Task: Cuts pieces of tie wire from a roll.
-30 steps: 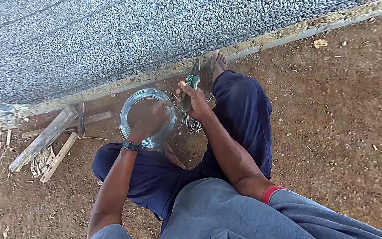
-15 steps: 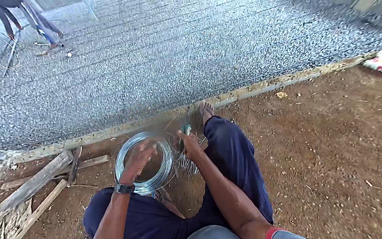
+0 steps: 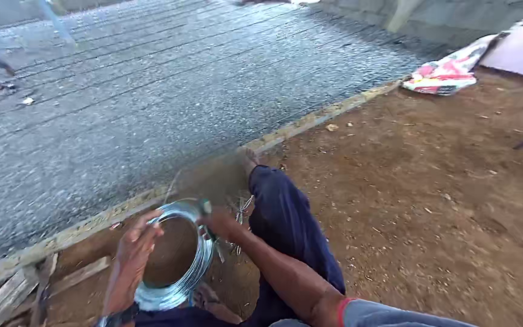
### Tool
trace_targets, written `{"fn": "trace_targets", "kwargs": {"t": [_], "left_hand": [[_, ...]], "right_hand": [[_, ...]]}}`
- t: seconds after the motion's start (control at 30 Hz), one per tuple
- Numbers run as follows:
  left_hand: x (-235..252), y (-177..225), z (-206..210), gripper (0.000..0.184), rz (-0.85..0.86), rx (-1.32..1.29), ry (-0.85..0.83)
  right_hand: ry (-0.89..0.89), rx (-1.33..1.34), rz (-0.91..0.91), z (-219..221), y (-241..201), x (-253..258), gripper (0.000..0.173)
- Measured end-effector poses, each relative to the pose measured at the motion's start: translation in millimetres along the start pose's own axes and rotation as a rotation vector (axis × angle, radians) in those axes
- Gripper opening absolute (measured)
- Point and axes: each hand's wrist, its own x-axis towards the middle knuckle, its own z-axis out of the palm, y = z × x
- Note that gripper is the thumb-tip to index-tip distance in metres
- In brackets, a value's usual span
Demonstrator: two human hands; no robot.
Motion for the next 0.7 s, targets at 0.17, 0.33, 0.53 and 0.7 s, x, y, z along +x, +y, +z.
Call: {"fn": "trace_targets", "kwargs": {"t": [0.17, 0.33, 0.53, 0.7], "left_hand": [[2.1, 2.0, 2.7, 0.032, 0.029, -0.017, 0.010], [1.9, 0.5, 1.7, 0.032, 0.010, -0.008, -0.034], [0.1, 1.7, 0.8, 0.031, 0.010, 0.002, -0.043], [-1.1, 2.7, -3.2, 0.031, 0.002, -0.012, 0.000]], "right_hand": [[-0.111, -0.455, -0.260, -9.5, -9.8, -4.1, 0.035], [-0.112, -0.694, -0.306, -8.3, -15.4, -5.4, 0.039], [-0.154, -0.773, -0.311, -4.5, -14.0, -6.5, 0.038], [-0.161, -0.776, -0.323, -2.4, -13.9, -7.9, 0.037]]}}
